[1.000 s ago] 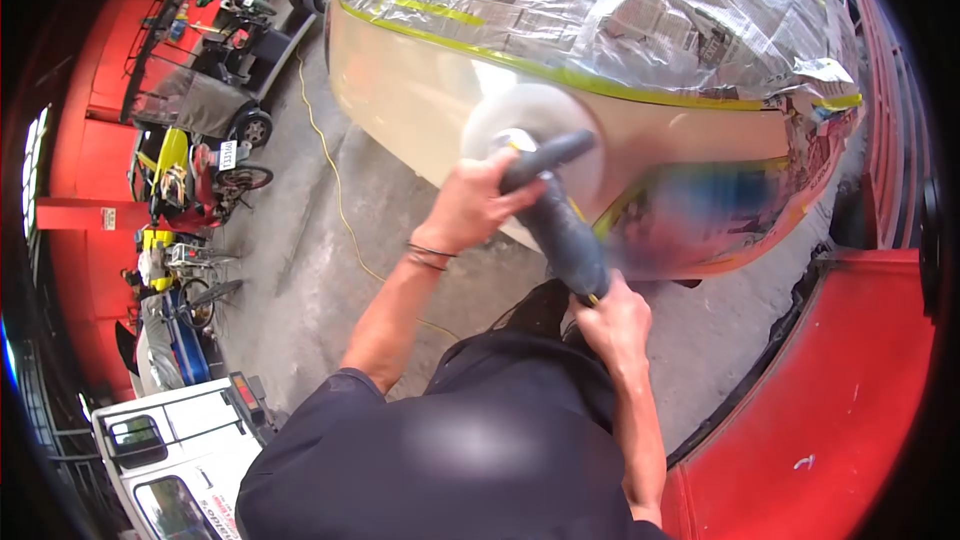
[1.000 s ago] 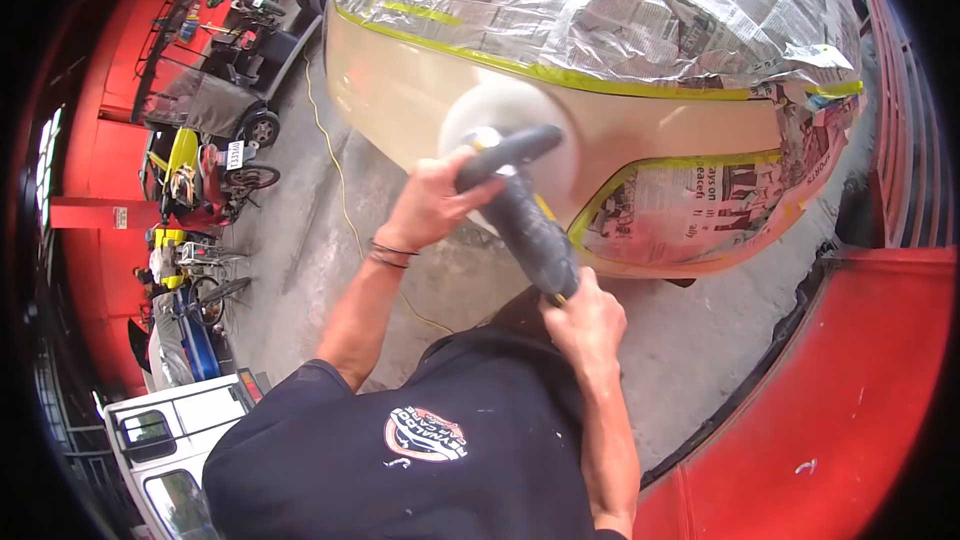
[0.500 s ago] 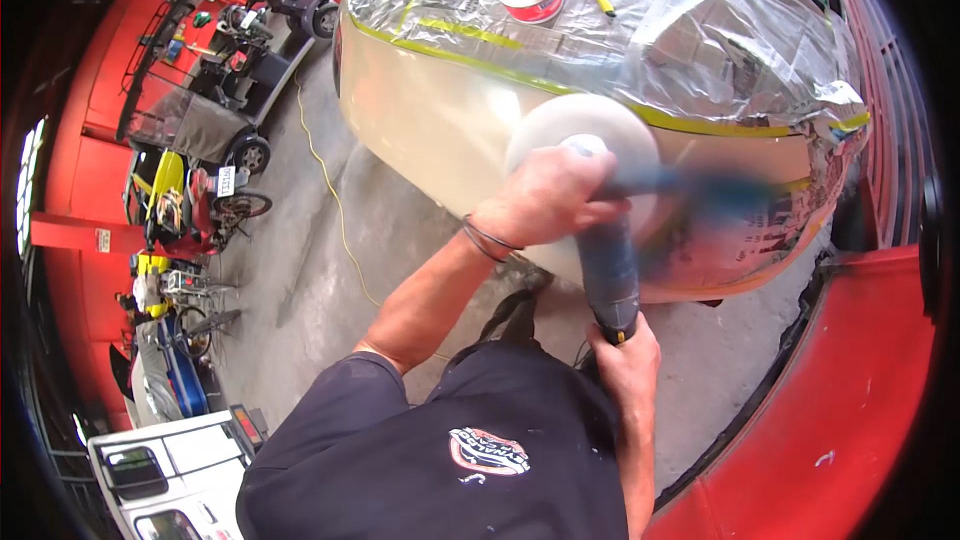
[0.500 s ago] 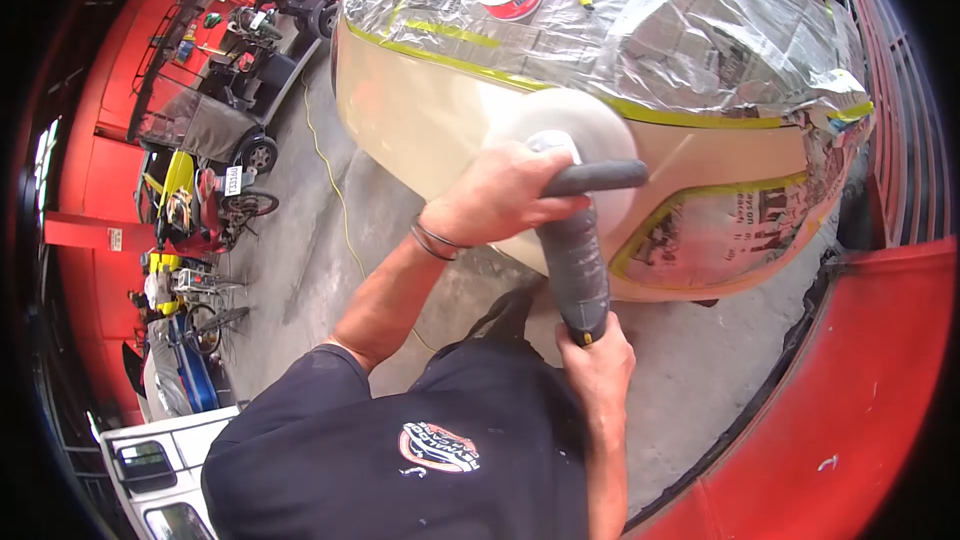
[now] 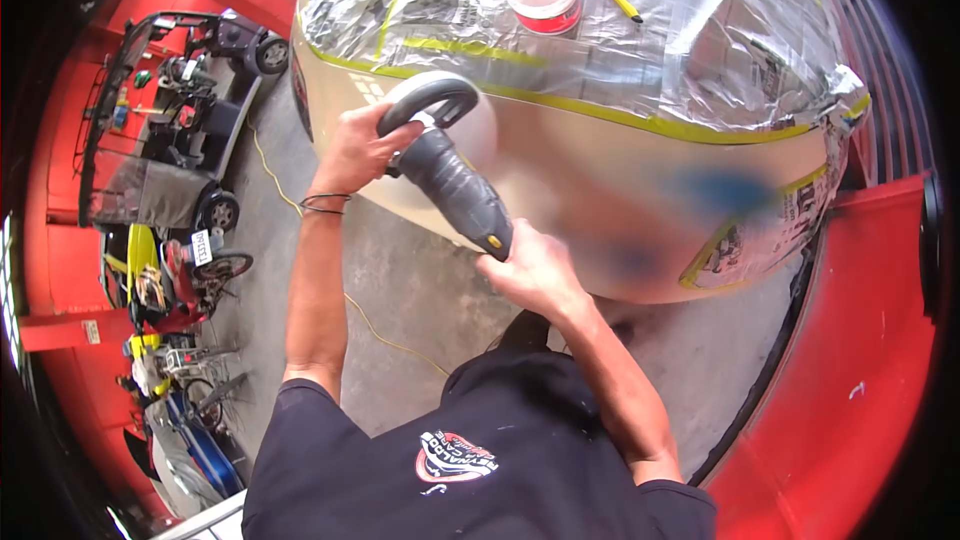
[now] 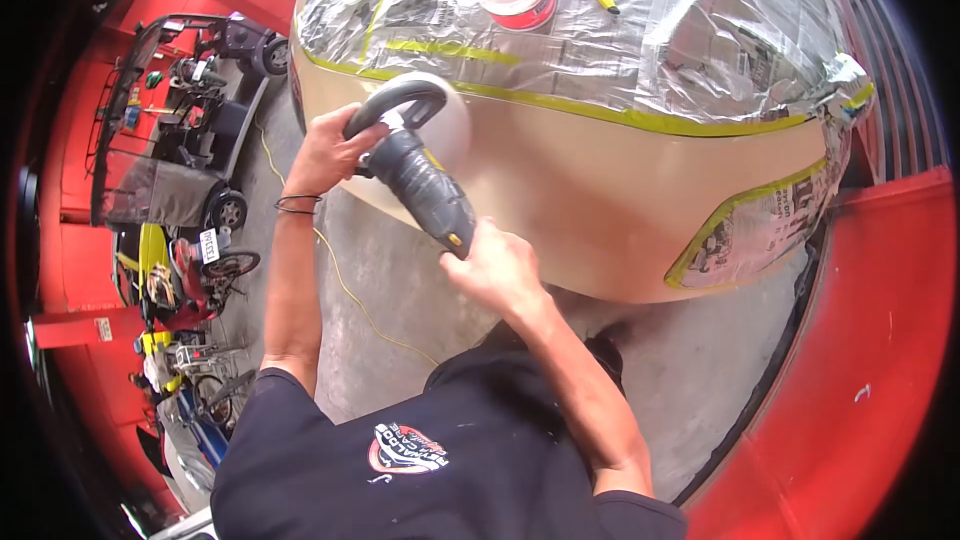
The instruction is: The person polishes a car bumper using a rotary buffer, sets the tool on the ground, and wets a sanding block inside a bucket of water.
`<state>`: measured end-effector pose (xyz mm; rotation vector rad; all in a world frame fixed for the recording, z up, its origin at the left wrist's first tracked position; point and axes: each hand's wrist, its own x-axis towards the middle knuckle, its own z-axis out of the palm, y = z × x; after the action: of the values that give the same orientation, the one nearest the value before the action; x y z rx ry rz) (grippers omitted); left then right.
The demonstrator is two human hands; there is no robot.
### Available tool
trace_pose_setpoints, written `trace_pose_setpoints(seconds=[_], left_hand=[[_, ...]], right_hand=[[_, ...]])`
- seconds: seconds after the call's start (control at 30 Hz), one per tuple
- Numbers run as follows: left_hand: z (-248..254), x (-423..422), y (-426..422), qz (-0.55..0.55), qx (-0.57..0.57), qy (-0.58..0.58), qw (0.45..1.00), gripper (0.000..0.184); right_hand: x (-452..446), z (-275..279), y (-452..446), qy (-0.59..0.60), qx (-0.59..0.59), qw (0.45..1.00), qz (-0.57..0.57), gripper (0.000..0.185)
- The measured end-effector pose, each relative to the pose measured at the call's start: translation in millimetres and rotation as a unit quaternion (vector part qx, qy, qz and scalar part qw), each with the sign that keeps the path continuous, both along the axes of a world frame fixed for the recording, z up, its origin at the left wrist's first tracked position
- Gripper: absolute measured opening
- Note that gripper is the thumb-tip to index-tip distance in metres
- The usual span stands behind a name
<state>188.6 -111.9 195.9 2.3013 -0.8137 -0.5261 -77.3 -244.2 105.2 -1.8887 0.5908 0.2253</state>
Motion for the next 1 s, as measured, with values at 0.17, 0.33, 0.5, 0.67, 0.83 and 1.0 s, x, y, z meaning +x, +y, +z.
trace_pose_setpoints(seconds=[0.17, 0.33, 0.5, 0.67, 0.83, 1.0], left_hand=[[-3.1, -18.1, -4.2, -0.029, -0.010, 0.010, 0.999, 0.026], [-12.3, -90.2, -44.0, -0.141, -0.025, -0.062, 0.988, 0.026], [-22.3, -185.3, -117.8, -0.306, -0.056, -0.171, 0.935, 0.037], [-29.6, -277.3, -201.8, -0.403, -0.055, -0.194, 0.893, 0.038], [-24.9, -323.1, -231.6, -0.436, -0.030, -0.198, 0.877, 0.035], [-26.4, -285.7, -172.6, -0.392, 0.030, -0.181, 0.902, 0.035]], right_hand=[[-23.5, -2.9, 13.3, -0.004, -0.014, 1.000, -0.022, 0.062], [-109.7, 1.6, 4.8, 0.044, -0.003, 0.995, -0.094, 0.064], [-204.8, 6.8, -2.4, 0.051, 0.013, 0.958, -0.282, 0.053], [-276.9, -42.0, -6.3, -0.007, 0.013, 0.916, -0.402, 0.045], [-297.8, -71.7, -7.4, -0.034, 0.094, 0.877, -0.471, 0.042], [-269.7, -57.2, 11.2, -0.046, 0.058, 0.903, -0.423, 0.042]])
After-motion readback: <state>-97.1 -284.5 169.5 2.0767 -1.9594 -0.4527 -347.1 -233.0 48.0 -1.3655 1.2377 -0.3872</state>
